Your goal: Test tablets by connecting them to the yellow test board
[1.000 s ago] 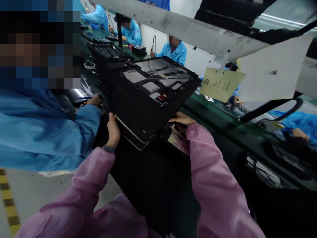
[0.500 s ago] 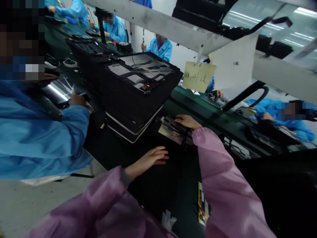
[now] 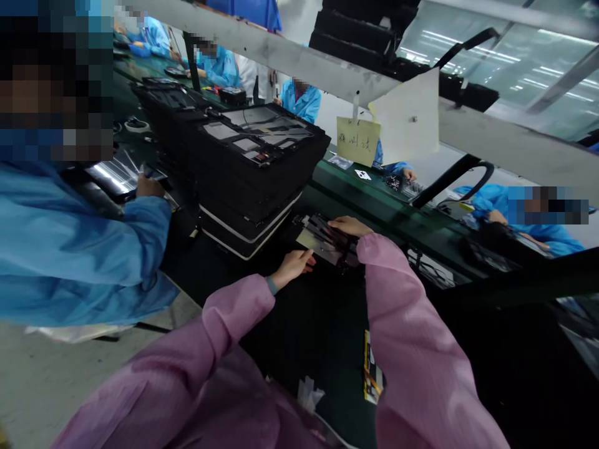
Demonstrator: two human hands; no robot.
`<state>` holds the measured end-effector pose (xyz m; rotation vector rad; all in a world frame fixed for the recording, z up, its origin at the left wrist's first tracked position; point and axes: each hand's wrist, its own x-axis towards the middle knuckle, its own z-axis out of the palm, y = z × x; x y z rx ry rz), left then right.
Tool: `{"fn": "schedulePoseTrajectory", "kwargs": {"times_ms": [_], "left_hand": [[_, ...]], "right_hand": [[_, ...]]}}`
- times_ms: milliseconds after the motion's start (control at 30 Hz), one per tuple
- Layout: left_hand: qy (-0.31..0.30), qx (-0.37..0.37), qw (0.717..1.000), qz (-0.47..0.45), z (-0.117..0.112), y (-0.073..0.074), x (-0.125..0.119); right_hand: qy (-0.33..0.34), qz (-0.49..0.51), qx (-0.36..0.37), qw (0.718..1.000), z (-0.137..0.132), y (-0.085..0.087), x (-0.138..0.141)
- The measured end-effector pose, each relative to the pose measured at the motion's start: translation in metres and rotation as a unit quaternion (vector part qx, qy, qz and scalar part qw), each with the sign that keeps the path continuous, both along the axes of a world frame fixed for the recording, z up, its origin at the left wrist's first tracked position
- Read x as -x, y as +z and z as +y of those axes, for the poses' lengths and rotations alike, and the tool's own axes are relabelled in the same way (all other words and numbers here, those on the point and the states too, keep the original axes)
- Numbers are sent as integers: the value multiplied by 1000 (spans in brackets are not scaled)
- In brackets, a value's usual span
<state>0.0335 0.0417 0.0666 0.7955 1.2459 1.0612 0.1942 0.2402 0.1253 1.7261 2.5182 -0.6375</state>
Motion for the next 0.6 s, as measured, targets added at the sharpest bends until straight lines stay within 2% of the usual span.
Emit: {"fn": "schedulePoseTrajectory", "kwargs": {"times_ms": [133, 400, 600], "left_hand": [[-8, 1, 999, -36, -2, 7, -6], [-1, 14, 996, -90, -9, 14, -12], [-22, -16, 996, -89, -10, 37, -16]], "right_hand": [[-10, 23, 21, 999, -3, 3, -9], [-36, 57, 27, 997, 1, -3, -13], [-37, 112, 36, 992, -2, -3, -11]]}}
